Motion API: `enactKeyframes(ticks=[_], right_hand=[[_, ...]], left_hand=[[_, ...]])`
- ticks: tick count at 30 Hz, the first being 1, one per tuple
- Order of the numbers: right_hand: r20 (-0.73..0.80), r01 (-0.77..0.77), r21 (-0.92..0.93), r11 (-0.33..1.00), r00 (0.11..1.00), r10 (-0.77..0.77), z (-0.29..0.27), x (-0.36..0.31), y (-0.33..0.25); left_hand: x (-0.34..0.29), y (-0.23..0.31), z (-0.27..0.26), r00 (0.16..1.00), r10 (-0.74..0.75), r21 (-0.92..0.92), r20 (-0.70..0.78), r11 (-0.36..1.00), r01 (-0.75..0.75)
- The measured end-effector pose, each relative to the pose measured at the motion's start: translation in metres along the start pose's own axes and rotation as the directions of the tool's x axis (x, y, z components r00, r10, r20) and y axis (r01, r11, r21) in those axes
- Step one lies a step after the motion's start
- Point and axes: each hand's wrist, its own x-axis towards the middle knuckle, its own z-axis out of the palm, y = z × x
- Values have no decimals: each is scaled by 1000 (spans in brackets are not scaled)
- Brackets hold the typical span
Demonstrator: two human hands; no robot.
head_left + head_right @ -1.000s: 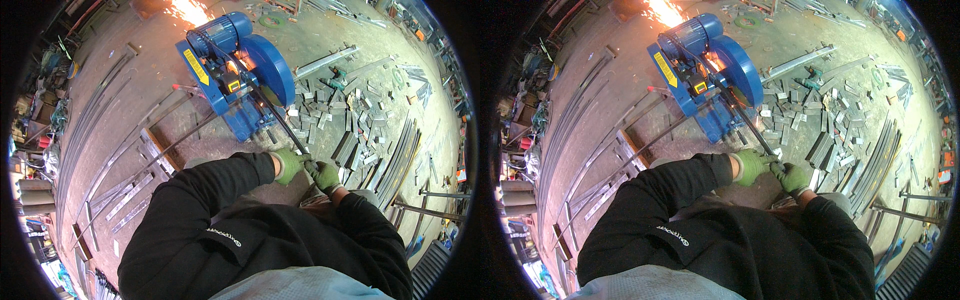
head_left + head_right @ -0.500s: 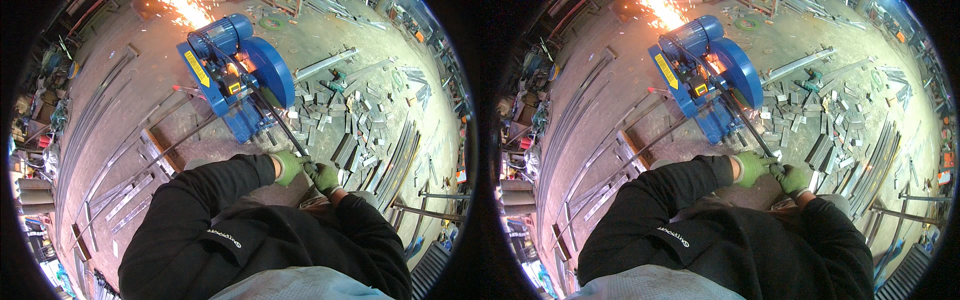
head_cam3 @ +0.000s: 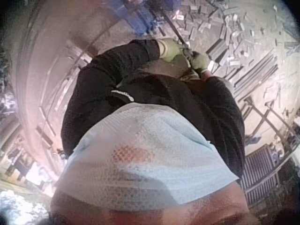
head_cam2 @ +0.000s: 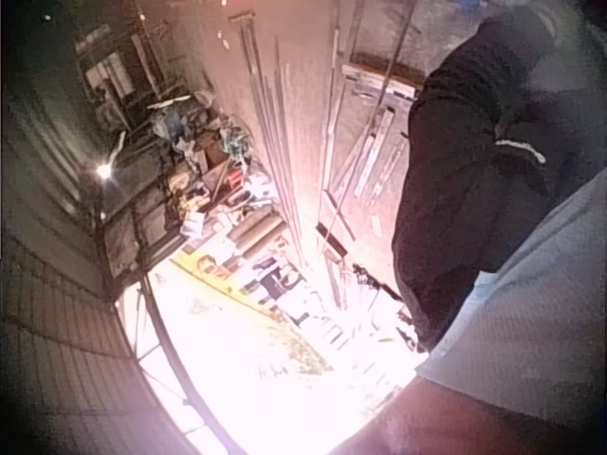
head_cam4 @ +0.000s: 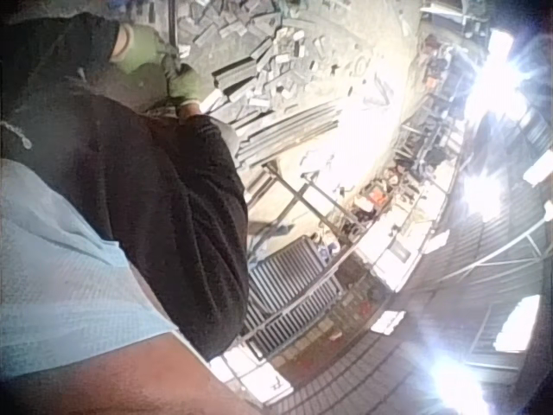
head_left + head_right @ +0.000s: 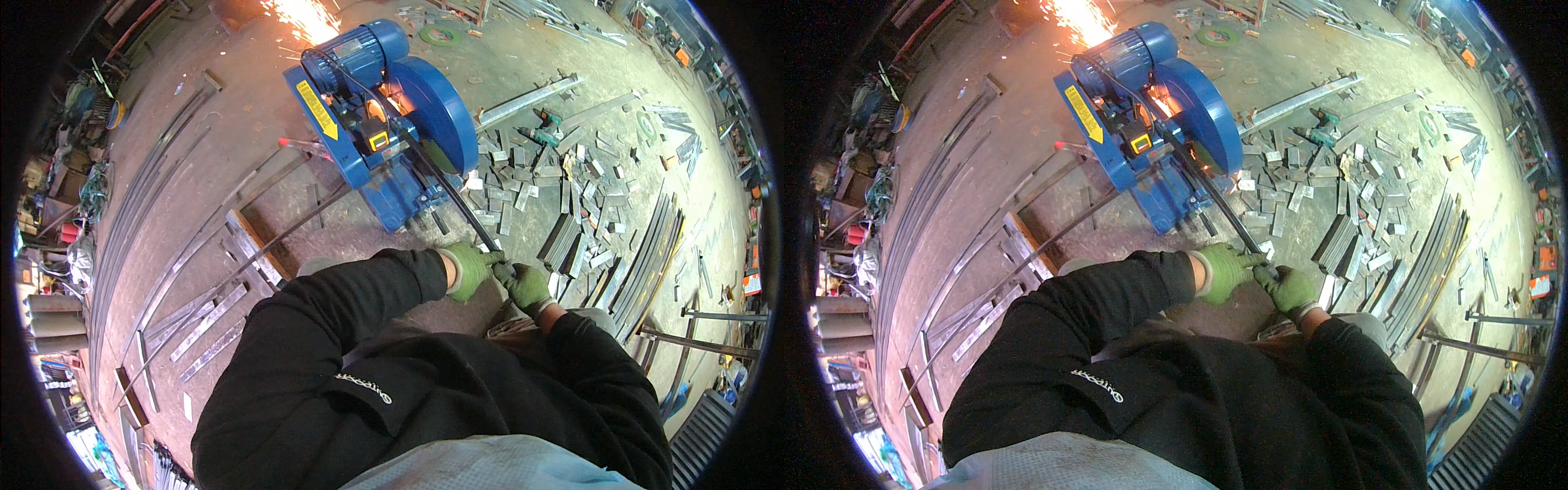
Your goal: The person repeatedly picks up metal rods from the floor, positions them in a blue chop saw, and cuts them, producing sparks. The cut pieces are placed on the floor among other metal scraps.
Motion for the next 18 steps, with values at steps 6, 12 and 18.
enactKeyframes(ticks=[6,12,18], right_hand=[[-40,12,29,1000,999,-10,0,-3,-6],[2,-19,4,1000,1000,19,-2,-3,-8],[-20,-11,-8,1000,1000,11,-4,-5,-13]], left_hand=[[0,1,-1,1000,0,16,17,1000,0],[-1,2,-2,1000,-1,37,9,999,1],[3,0,7,1000,6,0,-30,1000,-6]])
